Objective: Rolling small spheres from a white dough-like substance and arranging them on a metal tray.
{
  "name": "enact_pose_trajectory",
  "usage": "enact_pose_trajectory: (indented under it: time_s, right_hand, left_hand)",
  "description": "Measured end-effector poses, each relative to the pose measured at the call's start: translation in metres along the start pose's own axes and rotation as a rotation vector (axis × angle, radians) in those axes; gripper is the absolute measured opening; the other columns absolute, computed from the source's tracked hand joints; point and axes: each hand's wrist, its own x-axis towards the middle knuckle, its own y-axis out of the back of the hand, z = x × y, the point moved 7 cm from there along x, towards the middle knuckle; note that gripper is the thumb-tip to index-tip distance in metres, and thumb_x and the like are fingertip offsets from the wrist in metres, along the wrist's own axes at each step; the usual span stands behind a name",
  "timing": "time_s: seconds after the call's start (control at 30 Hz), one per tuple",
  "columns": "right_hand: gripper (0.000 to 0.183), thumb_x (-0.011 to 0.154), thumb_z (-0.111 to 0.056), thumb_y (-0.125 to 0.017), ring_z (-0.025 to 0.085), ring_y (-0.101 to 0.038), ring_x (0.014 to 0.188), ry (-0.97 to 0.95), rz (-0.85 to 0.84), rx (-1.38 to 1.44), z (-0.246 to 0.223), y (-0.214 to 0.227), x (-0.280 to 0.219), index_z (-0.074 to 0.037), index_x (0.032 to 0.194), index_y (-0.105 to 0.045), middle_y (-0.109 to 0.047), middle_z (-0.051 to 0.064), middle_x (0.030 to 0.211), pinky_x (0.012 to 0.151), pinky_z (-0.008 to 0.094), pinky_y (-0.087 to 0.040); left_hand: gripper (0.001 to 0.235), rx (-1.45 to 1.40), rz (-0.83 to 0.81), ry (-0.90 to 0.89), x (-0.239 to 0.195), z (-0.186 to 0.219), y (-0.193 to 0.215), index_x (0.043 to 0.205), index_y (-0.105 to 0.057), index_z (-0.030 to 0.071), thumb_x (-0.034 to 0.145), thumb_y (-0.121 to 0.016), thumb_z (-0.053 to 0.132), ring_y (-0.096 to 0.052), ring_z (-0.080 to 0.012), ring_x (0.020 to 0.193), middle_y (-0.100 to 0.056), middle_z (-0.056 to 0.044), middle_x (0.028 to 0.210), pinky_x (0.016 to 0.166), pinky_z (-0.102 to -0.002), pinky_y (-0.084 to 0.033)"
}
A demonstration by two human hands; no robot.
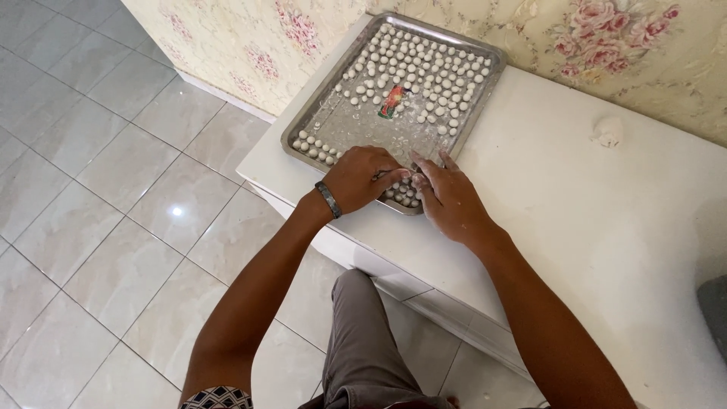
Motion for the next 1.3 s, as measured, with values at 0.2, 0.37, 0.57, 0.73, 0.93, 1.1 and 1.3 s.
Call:
enact_pose_trajectory:
  time_s: [0.2, 0.37, 0.57, 0.73, 0.93, 1.1, 1.3]
  right_hand:
    - [0.04, 0.09, -0.024, -0.031, 0.038, -0.042, 0.112, 0.023, 0.0, 0.055, 0.0, 0.003, -0.002, 0.003, 0.115, -0.048, -0.052, 0.024, 0.111, 0.102, 0.049, -0.015]
    - [0.041, 0.091, -0.024, -0.028, 0.036, -0.043, 0.112, 0.047, 0.006, 0.097, -0.004, 0.002, -0.001, 0.002, 0.115, -0.047, -0.053, 0.023, 0.11, 0.103, 0.048, -0.014]
    - [0.03, 0.088, -0.018, -0.036, 0.037, -0.051, 0.098, 0.116, 0.177, 0.11, 0.006, 0.023, -0.003, 0.002, 0.103, -0.053, -0.058, 0.023, 0.096, 0.091, 0.05, -0.029]
    - [0.014, 0.078, -0.007, -0.061, 0.028, -0.06, 0.08, 0.136, 0.682, -0.146, 0.095, 0.074, -0.018, -0.006, 0.092, -0.061, -0.062, 0.011, 0.081, 0.075, 0.037, -0.047]
    - [0.024, 0.075, -0.011, -0.072, 0.025, -0.059, 0.078, -0.555, 0.69, -0.212, 0.232, 0.119, -0.079, -0.004, 0.097, -0.062, -0.055, 0.011, 0.084, 0.07, 0.036, -0.049]
    - [0.036, 0.059, -0.022, -0.082, 0.023, -0.059, 0.069, -0.466, 0.864, -0.073, 0.288, 0.124, -0.081, -0.008, 0.087, -0.063, -0.057, 0.009, 0.075, 0.065, 0.031, -0.048]
    - [0.014, 0.066, -0.009, -0.075, 0.02, -0.06, 0.068, -0.593, 0.82, 0.009, 0.282, 0.132, -0.067, -0.01, 0.078, -0.067, -0.056, 0.005, 0.071, 0.061, 0.029, -0.052]
  left_hand:
    - [0.015, -0.107, 0.034, -0.001, -0.001, 0.009, 0.009, 0.082, -0.066, 0.01, 0.085, -0.053, 0.017, -0.062, -0.027, 0.072, -0.064, -0.01, 0.075, 0.068, -0.034, -0.049]
    - [0.016, -0.119, 0.063, -0.016, 0.0, 0.006, 0.01, 0.082, -0.065, 0.01, 0.086, -0.052, 0.017, -0.062, -0.0262, 0.071, -0.064, -0.009, 0.074, 0.066, -0.034, -0.049]
    - [0.016, -0.051, 0.084, -0.013, 0.005, 0.013, 0.015, 0.083, -0.065, 0.011, 0.086, -0.052, 0.019, -0.063, -0.025, 0.072, -0.065, -0.008, 0.075, 0.067, -0.034, -0.05]
    - [0.019, 0.021, 0.073, 0.037, 0.038, 0.031, 0.003, 0.09, -0.065, 0.011, 0.086, -0.052, 0.024, -0.062, -0.0264, 0.079, -0.065, -0.009, 0.084, 0.072, -0.039, -0.049]
    - [0.018, 0.011, 0.001, -0.011, 0.14, 0.068, -0.095, 0.094, -0.064, 0.018, 0.082, -0.055, 0.027, -0.06, -0.0253, 0.089, -0.064, -0.003, 0.088, 0.081, -0.042, -0.046]
    - [0.027, -0.321, 0.025, 0.277, 0.207, 0.075, -0.173, 0.088, -0.065, 0.019, 0.064, -0.074, 0.023, -0.064, -0.0226, 0.082, -0.066, -0.001, 0.086, 0.07, -0.033, -0.054]
    - [0.025, -0.368, 0.074, 0.424, 0.238, 0.062, -0.21, 0.083, -0.067, 0.022, 0.06, -0.077, 0.025, -0.065, -0.0225, 0.076, -0.066, 0.002, 0.08, 0.065, -0.035, -0.055]
